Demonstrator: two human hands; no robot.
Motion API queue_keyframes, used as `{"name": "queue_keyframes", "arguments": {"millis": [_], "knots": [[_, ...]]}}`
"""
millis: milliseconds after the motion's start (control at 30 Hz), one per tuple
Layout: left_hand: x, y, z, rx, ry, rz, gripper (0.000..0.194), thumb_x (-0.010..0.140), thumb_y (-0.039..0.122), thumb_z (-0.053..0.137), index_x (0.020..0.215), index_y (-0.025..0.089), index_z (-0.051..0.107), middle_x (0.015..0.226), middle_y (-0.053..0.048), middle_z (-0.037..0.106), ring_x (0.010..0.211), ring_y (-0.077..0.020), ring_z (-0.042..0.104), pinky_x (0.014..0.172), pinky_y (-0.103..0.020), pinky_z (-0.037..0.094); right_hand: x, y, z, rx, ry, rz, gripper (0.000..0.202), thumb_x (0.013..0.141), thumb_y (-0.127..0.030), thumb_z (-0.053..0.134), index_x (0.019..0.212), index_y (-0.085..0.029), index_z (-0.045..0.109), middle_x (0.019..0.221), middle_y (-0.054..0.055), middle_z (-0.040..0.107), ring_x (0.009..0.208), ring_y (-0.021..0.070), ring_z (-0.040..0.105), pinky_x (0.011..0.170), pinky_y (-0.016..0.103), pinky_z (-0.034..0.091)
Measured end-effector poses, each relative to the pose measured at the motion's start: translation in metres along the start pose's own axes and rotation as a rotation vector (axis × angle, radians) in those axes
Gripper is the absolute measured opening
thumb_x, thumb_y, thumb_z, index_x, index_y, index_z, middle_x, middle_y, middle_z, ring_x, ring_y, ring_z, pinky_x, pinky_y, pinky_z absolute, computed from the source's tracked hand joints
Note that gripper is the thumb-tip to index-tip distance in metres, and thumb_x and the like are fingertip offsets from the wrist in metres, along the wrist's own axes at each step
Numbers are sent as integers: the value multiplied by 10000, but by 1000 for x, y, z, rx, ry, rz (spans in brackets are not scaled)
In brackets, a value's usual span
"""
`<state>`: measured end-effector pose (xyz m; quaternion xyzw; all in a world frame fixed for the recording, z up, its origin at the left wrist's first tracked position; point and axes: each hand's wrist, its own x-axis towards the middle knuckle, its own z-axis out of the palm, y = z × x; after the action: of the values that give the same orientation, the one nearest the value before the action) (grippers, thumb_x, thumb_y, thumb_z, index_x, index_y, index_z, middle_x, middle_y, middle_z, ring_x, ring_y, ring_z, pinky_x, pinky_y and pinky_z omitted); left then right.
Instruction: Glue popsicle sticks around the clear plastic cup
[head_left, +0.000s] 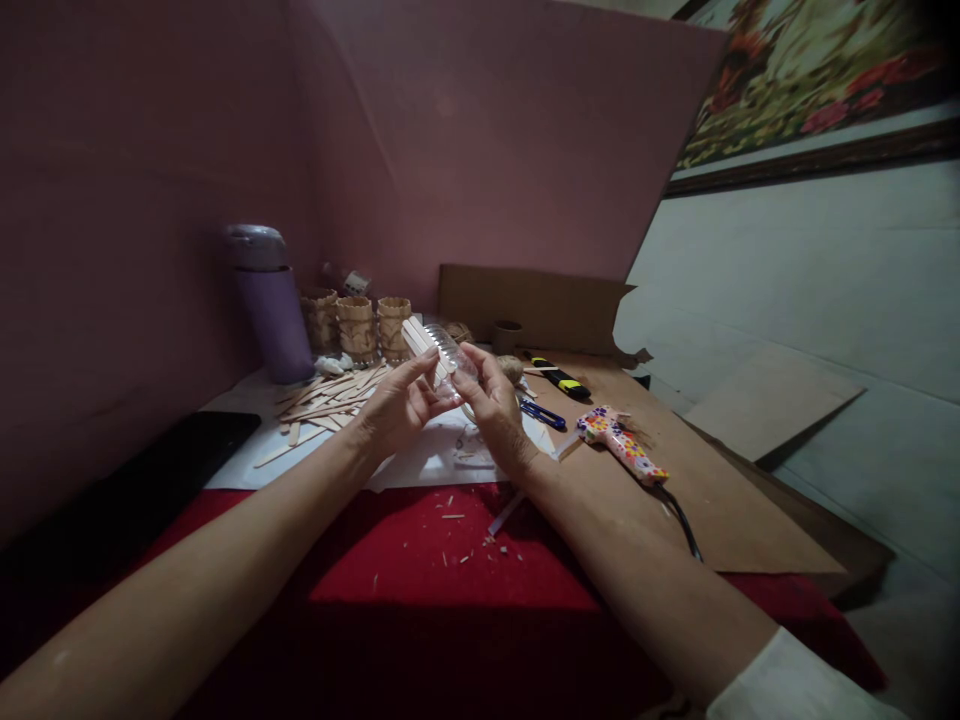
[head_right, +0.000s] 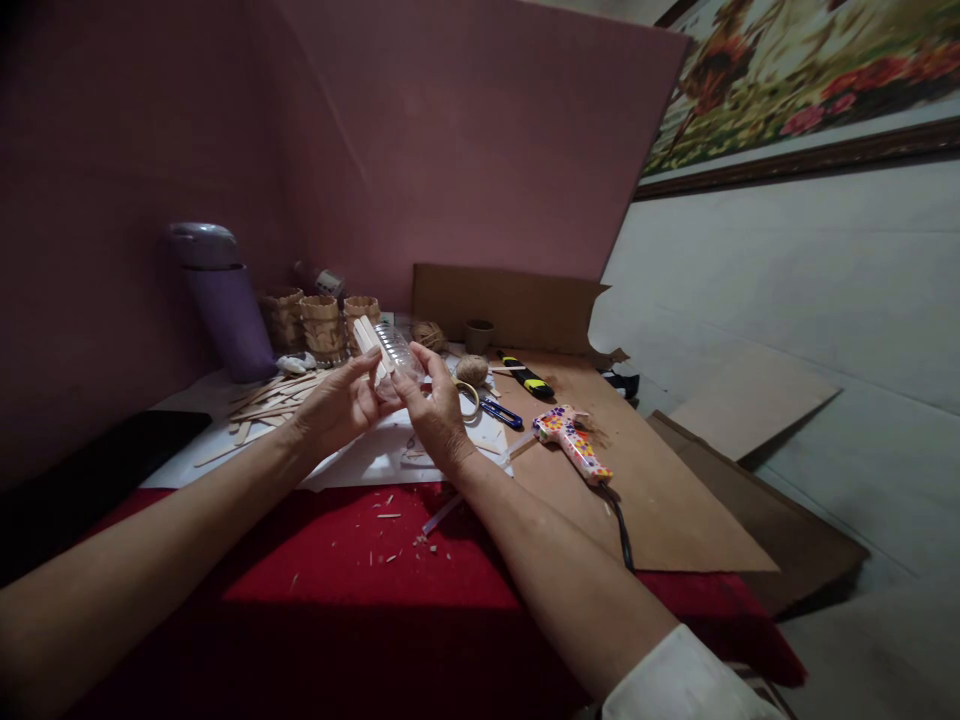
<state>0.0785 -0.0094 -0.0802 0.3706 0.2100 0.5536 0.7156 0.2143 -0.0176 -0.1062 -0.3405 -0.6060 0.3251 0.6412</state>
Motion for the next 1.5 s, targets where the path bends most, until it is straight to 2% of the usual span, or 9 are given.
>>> {"name": "queue_keyframes", "arguments": {"millis": [233, 800, 1200, 1500], "knots": [[2, -1, -4, 68, -4, 82, 235, 771, 192, 813, 921, 157, 636, 918, -45, 734, 693, -136, 683, 678, -297, 638, 0, 3, 0, 5, -3, -30, 638, 794, -573, 684, 1302, -200, 590, 1394, 159, 643, 1309, 330, 592, 1086, 505, 500], [4, -3, -6, 116, -2, 149, 422, 676, 261, 899, 975, 146, 625, 958, -60, 732, 765, -169, 712, 679, -310, 632, -1, 5, -1, -2, -31, -31, 646, 833, -590, 672, 1353, -219, 579, 1431, 145, 630, 1356, 326, 568, 1148, 521, 456], [5, -3, -7, 112, -15, 147, 404, 703, 259, 891, 986, 151, 624, 962, -68, 735, 764, -171, 716, 716, -323, 626, -1, 3, -1, -25, -28, -32, 608, 838, -546, 653, 1349, -225, 582, 1435, 143, 632, 1342, 311, 586, 1133, 504, 475], [2, -3, -4, 115, 9, 139, 390, 701, 255, 883, 979, 156, 627, 945, -45, 722, 751, -154, 695, 708, -309, 614, -2, 1, -1, -5, -43, 3, 693, 827, -573, 656, 1400, -197, 557, 1504, 159, 575, 1369, 318, 567, 1135, 502, 474]]}}
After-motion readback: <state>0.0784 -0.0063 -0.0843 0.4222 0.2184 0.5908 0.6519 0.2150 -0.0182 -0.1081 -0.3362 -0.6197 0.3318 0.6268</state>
